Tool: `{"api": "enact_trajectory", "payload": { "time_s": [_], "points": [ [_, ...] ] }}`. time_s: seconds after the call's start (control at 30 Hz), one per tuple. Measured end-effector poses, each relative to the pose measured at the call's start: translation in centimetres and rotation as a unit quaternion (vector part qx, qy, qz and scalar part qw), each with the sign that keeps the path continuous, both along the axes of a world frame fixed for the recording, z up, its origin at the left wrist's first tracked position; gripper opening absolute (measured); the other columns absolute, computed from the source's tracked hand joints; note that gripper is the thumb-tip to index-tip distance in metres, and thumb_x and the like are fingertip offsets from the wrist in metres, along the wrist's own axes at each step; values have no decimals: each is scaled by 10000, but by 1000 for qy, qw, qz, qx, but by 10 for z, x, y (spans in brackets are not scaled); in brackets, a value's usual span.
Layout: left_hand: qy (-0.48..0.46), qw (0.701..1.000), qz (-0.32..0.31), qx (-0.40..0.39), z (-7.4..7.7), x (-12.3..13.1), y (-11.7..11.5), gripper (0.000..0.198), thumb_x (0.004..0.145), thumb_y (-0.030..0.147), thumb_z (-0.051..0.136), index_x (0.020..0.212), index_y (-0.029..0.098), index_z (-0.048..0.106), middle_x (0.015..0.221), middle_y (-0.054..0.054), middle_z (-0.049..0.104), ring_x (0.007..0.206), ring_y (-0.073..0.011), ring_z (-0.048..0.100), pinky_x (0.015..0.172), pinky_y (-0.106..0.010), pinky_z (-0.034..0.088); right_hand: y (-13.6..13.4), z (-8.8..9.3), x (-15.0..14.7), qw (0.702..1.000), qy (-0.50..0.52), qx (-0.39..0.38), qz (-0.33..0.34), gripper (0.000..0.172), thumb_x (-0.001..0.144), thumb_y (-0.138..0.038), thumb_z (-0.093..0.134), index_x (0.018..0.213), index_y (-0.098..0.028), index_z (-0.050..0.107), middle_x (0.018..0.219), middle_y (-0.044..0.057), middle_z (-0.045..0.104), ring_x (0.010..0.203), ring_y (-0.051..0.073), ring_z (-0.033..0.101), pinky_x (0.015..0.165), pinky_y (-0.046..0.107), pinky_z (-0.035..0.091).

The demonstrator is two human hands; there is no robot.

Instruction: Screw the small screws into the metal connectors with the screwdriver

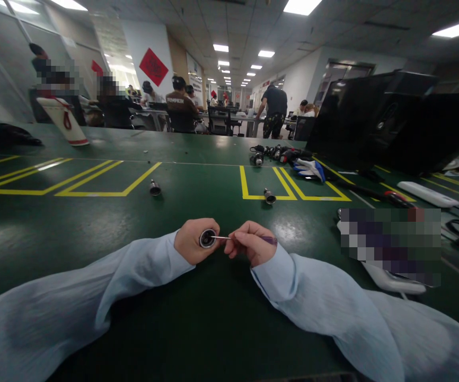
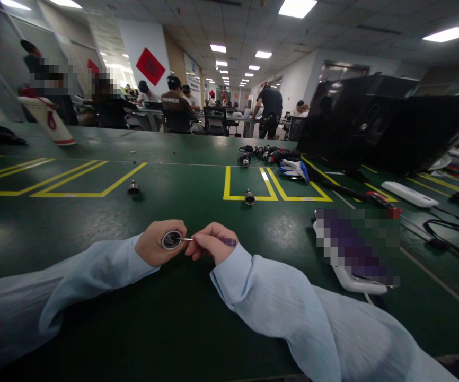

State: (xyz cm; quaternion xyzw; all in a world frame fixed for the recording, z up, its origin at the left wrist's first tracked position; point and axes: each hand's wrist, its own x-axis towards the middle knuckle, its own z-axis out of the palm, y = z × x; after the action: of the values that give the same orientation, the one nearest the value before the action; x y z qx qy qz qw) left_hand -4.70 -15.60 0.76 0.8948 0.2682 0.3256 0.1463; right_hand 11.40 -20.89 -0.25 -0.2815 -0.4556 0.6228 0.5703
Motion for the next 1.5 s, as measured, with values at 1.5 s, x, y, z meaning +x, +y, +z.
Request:
{"api": "enact_trajectory", "payload": {
  "time_s": [1.5],
  "points": [
    [-36,999,-9,1,0,0,-1,193,706,268,516,571,158,434,509,30,453,457,-66,408,439,-183,333,-12,-1,-11,1000,-3,29,-5,116,707,-252,586,648,-157,553,603,5,640,533,103,571,533,243,455]
  ]
}}
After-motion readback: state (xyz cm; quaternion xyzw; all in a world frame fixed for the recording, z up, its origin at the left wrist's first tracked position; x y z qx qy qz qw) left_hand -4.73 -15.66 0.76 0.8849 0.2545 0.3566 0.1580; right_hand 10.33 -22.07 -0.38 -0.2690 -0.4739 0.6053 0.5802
